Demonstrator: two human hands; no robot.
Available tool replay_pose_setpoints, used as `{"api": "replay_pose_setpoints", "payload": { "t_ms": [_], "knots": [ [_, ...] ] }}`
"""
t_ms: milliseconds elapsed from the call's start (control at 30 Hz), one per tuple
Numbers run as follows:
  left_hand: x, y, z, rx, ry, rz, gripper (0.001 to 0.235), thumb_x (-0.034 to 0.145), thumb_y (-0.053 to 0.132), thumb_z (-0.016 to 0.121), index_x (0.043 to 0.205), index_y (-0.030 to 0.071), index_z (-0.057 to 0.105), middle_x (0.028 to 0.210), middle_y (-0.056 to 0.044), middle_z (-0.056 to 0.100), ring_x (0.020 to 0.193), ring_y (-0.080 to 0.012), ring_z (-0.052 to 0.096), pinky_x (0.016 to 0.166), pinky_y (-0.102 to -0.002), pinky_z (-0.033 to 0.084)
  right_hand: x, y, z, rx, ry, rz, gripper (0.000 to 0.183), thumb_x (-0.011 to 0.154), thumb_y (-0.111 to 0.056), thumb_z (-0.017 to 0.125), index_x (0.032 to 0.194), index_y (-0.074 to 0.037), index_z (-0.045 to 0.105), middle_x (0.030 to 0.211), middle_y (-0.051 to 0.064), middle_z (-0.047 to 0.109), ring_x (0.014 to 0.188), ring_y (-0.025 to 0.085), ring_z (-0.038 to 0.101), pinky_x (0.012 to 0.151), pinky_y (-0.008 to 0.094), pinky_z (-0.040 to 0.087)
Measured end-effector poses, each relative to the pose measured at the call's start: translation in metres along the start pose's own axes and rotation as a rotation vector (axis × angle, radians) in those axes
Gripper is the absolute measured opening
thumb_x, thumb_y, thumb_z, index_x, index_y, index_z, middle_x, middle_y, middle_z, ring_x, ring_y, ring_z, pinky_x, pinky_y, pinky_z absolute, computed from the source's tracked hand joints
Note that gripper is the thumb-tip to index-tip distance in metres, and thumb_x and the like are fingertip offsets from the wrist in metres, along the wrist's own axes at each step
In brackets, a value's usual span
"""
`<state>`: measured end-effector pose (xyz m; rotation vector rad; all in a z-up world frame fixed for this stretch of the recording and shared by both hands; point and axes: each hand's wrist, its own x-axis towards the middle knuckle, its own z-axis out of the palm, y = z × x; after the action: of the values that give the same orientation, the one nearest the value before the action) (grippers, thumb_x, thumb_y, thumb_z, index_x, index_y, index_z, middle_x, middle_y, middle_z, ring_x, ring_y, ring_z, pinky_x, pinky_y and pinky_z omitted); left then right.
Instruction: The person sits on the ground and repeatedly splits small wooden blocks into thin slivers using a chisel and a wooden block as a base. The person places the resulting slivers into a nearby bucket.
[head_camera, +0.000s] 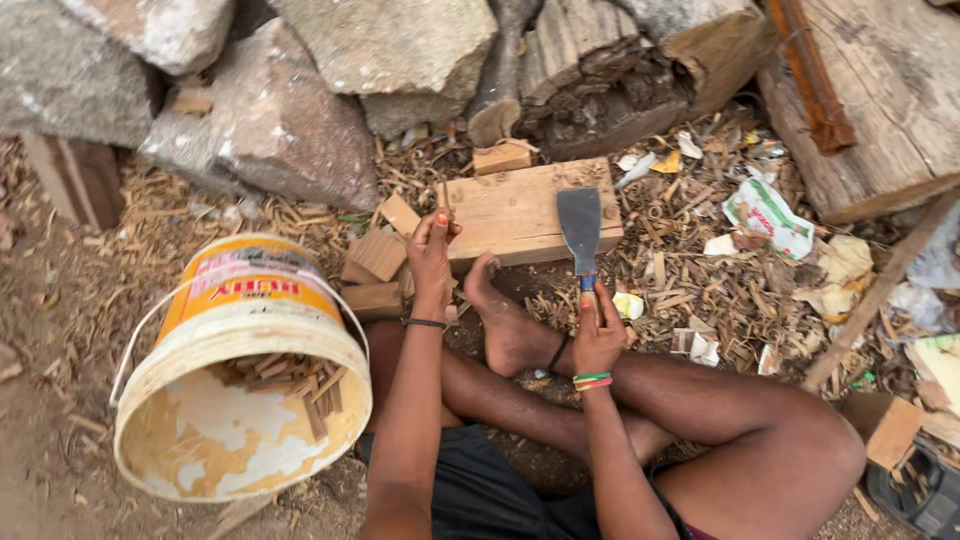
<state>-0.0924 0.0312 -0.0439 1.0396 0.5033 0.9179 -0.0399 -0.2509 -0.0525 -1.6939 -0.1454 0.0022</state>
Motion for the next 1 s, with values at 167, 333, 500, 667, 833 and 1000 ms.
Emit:
{"api": "replay_pose_setpoints", "payload": {
  "t_ms": [167,333,500,667,833,1000],
  "knots": [
    [-0.023,-0.009,-0.017,-0.3,-0.019,-0.079,0.04,0.102,0.031,0.072,0.116,-0.006,0.068,0.101,-0.01,0.071,0.086,-0.0178,0.068,0.088,-0.034,0.057,-0.005,-0.003,0.003,-0.025,-0.057,0.038,0.038,0.1,-0.011,0.067,0.137,-0.003,0.067,0.079,0.003,0.067,0.062,0.006,0.053,0.051,0.025,0.04],
    [-0.042,0.004,-0.012,-0.374,0.026,-0.128,0.036,0.097,0.025,0.074,0.116,-0.005,0.068,0.103,-0.011,0.071,0.08,-0.0161,0.07,0.091,-0.037,0.06,-0.006,-0.002,0.006,-0.105,-0.105,-0.162,0.038,0.098,-0.009,0.064,0.136,-0.002,0.067,0.106,0.012,0.077,0.077,0.01,0.064,0.066,0.028,0.053],
    [-0.044,0.023,-0.011,-0.341,-0.042,-0.179,0.032,0.095,0.018,0.075,0.118,-0.002,0.064,0.112,-0.015,0.074,0.078,-0.0155,0.071,0.086,-0.033,0.06,-0.008,-0.002,0.007,-0.229,-0.128,-0.218,0.037,0.097,-0.014,0.07,0.133,-0.005,0.07,0.114,0.018,0.076,0.087,0.018,0.073,0.075,0.033,0.057],
    [-0.052,0.043,-0.009,-0.243,-0.128,-0.132,0.032,0.097,0.014,0.074,0.123,-0.002,0.062,0.11,-0.015,0.073,0.079,-0.0154,0.07,0.081,-0.03,0.06,-0.008,-0.002,0.006,-0.199,-0.13,-0.248,0.036,0.099,-0.015,0.07,0.134,-0.005,0.069,0.115,0.018,0.076,0.093,0.02,0.073,0.081,0.034,0.057],
    [-0.067,0.05,-0.009,-0.126,-0.134,-0.087,0.039,0.093,0.007,0.074,0.128,0.001,0.057,0.104,-0.007,0.068,0.075,-0.0125,0.067,0.077,-0.029,0.059,-0.008,-0.003,0.005,-0.19,-0.139,-0.243,0.036,0.098,-0.013,0.068,0.133,-0.005,0.069,0.117,0.018,0.076,0.092,0.02,0.073,0.081,0.034,0.057],
    [-0.066,0.047,-0.009,0.047,-0.129,-0.026,0.029,0.097,0.005,0.072,0.124,-0.002,0.064,0.102,-0.006,0.068,0.072,-0.0092,0.065,0.074,-0.025,0.058,-0.011,-0.004,0.006,-0.186,-0.134,-0.167,0.035,0.096,-0.012,0.069,0.131,-0.005,0.07,0.113,0.017,0.077,0.091,0.019,0.074,0.079,0.033,0.058]
  ]
}}
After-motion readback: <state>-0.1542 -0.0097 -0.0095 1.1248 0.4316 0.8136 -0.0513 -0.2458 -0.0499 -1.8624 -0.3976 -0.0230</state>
